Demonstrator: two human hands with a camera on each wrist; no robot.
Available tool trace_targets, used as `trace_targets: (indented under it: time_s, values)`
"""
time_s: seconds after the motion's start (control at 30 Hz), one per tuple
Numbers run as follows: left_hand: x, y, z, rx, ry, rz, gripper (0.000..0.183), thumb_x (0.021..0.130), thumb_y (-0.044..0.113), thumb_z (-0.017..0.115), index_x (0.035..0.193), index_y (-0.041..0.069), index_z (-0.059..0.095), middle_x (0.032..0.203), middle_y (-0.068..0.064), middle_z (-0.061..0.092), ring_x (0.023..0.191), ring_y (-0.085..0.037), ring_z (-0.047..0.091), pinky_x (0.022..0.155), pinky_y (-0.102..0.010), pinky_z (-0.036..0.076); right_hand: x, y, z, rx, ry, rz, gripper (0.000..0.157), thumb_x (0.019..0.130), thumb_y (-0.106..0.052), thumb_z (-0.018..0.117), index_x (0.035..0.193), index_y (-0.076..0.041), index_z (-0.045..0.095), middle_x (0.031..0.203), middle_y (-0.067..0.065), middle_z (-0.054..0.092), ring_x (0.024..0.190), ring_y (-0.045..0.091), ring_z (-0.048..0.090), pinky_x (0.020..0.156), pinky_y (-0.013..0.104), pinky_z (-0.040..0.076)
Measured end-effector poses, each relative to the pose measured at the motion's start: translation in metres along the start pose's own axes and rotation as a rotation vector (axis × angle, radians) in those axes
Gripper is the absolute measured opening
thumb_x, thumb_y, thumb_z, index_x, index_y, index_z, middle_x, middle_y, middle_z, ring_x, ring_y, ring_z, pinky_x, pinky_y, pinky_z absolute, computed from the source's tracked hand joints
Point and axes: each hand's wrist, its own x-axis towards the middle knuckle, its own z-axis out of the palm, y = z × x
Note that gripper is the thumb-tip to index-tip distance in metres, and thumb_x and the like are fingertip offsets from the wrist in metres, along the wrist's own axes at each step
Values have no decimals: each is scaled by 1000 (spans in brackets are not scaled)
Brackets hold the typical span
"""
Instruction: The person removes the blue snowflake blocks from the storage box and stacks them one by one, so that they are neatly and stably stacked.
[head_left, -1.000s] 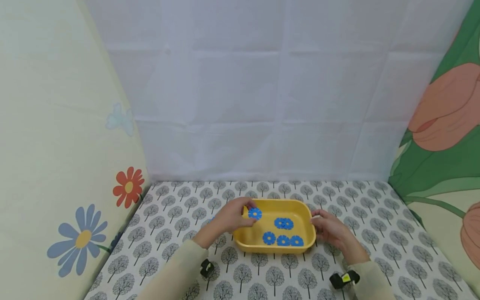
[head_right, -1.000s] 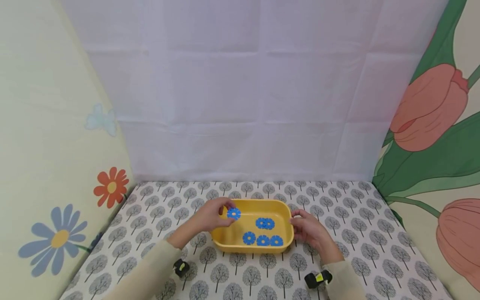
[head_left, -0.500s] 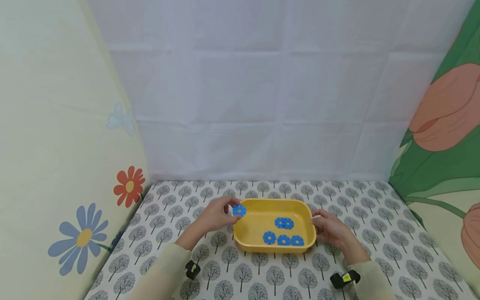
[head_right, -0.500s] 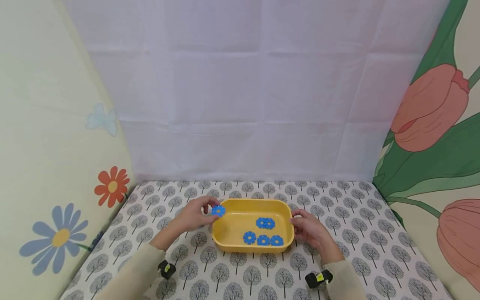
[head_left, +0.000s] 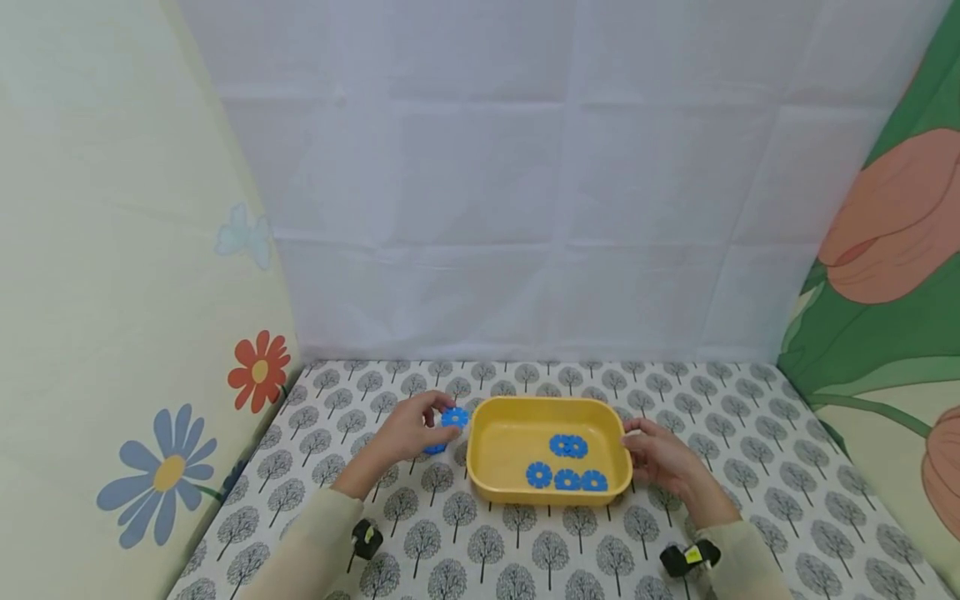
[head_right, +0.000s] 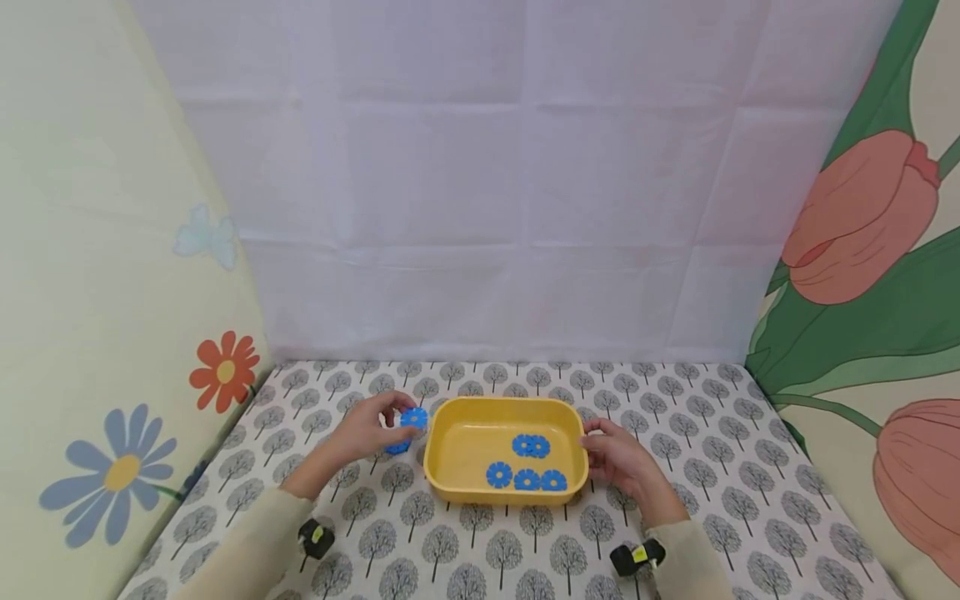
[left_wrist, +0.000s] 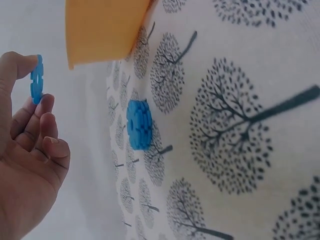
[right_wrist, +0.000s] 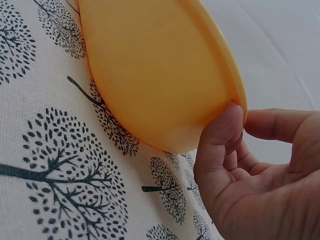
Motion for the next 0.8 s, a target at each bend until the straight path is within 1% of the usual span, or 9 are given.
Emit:
trace_targets:
  time_s: [0.33, 0.5, 0.63, 0.8]
  values:
    - [-1, -20, 0, 3, 23, -63, 37, 86, 23, 81, 118, 9, 66, 109, -6, 65, 78, -16, 51, 60, -28, 45, 0, 0, 0, 2, 7, 3, 26, 103, -12, 55, 124, -2, 45, 88, 8, 65, 73, 16, 64, 66, 31, 58]
    - [-1, -30, 0, -2, 24, -72, 38, 86, 23, 82, 117, 8, 66, 108, -6, 65, 77, -16, 50, 60, -27, 45, 0, 0, 1, 2, 14, 4, 26, 102, -13, 56, 124, -2, 46, 90, 9, 66, 73, 17, 64, 66, 32, 58]
    - [-1, -37, 0, -3, 7, -72, 36, 86, 22, 81, 115, 8, 67, 105, -5, 64, 75, -16, 51, 59, -28, 45, 1, 0, 1, 4, 22, 9, 26, 102, -12, 56, 123, -3, 46, 90, 9, 66, 73, 17, 64, 66, 32, 58]
    - [-2, -46, 3, -4, -7, -74, 36, 86, 21, 82, 116, 8, 66, 104, -4, 63, 74, -16, 52, 59, -29, 47, 0, -1, 1, 10, 16, 8, 25, 102, -11, 55, 123, -2, 46, 91, 9, 65, 73, 17, 64, 66, 32, 58]
